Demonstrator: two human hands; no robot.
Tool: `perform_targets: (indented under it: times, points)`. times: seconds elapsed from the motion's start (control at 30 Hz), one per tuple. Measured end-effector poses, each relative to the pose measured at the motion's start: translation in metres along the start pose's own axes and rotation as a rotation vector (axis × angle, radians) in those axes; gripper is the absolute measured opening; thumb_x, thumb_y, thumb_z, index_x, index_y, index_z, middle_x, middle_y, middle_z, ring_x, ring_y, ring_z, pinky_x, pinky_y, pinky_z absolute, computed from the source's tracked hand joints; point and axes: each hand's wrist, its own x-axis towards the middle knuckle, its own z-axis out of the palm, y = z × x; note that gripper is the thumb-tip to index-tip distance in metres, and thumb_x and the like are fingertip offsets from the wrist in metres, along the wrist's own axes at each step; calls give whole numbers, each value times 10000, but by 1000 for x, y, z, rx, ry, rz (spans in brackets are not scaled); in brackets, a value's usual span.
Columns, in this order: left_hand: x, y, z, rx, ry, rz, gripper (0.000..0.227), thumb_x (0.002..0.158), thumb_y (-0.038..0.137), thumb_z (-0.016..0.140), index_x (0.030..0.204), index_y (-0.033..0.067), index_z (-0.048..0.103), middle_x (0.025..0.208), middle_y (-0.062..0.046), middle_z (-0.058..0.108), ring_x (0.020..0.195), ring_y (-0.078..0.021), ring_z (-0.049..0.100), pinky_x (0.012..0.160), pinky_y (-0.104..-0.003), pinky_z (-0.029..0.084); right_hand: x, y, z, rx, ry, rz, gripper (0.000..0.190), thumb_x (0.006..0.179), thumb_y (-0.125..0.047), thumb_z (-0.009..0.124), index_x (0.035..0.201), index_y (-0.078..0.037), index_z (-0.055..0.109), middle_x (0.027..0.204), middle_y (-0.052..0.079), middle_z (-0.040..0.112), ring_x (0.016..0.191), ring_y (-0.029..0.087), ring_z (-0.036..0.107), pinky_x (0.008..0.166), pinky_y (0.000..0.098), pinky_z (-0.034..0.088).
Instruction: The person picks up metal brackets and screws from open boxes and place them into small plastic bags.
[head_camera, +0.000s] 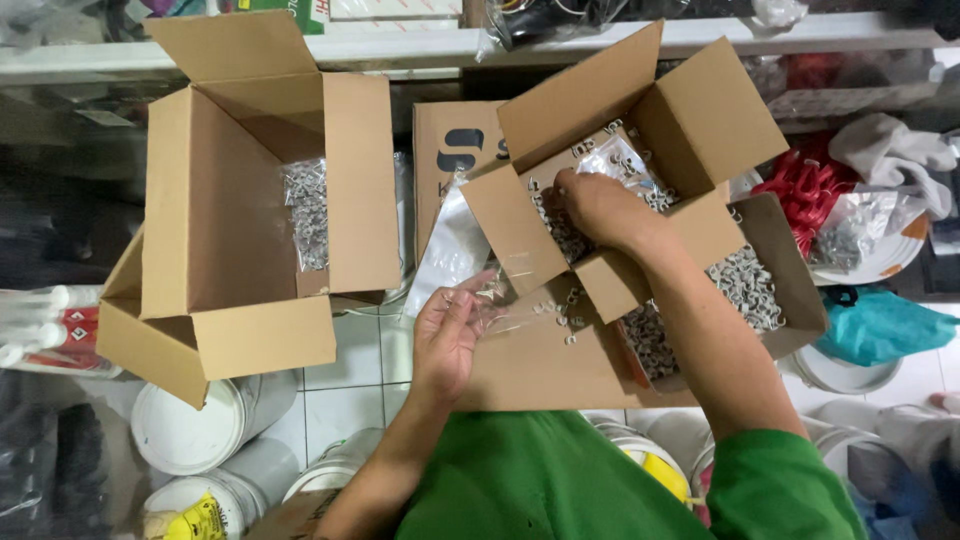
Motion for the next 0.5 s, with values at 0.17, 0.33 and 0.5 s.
perform_targets:
  times: [0.17,0.33,0.5]
  points:
    - [-7,6,-9,-10,11,-22,138,1083,149,528,999,58,588,1391,-253,617,1165,-285,682,985,-462,539,-5,1,-2,11,112,36,251,1000,-226,575,1119,-9,618,1008,307,684,1006,498,634,850,562,490]
    - [-15,10,-13,-49,-8,-52,135,1086,131,524,1021,40,601,1393,-252,616,1157,-291,668,999,-478,546,-24,-11,-15,90,300,-81,194,1007,-174,594,1104,-11,635,993,284,688,967,492,641,820,551,498]
    - [-29,20,-21,-61,25,-93,145,1070,127,512,1087,41,627,1363,-240,615,1144,-284,661,990,-484,554,-68,-52,-44,151,293,-141,129,1017,-125,605,1088,-18,617,913,237,671,896,440,648,775,502,508]
